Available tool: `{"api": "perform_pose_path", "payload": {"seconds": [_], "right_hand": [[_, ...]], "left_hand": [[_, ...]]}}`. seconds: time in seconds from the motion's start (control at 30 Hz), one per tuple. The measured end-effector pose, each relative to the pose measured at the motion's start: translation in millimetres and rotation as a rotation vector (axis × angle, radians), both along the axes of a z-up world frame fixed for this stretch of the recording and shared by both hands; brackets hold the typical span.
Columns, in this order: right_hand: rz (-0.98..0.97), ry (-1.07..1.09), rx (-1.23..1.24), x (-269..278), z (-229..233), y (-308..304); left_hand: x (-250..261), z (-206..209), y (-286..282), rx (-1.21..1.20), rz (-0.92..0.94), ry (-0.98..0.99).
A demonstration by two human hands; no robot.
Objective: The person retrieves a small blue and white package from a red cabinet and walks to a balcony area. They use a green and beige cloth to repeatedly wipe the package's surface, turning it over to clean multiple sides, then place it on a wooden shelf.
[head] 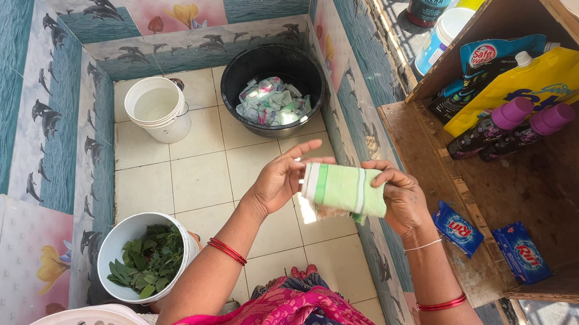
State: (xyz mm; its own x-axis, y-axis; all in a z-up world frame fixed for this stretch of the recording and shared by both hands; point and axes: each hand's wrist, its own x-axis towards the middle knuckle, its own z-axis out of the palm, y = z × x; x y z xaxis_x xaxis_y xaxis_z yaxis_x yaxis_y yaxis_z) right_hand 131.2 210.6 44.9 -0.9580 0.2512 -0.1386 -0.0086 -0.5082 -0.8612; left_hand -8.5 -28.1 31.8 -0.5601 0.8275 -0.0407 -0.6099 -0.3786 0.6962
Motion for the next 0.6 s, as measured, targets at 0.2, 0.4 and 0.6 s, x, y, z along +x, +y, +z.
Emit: {"api": "perform_pose_path", "payload": {"seconds": [0.2, 0.4, 0.6], "right_hand": [[0.133, 0.127, 0.284, -1, 2, 5], [-0.084, -0.132, 0.247, -5, -7, 7], [-0.074, -0.241, -0.316, 4, -45, 5]], "left_hand": [[13, -13, 7, -0.332, -0.195, 0.251], [19, -35, 23, -0.360, -0.233, 0.319], [33, -30, 41, -0.284, -0.048, 0.268]]}}
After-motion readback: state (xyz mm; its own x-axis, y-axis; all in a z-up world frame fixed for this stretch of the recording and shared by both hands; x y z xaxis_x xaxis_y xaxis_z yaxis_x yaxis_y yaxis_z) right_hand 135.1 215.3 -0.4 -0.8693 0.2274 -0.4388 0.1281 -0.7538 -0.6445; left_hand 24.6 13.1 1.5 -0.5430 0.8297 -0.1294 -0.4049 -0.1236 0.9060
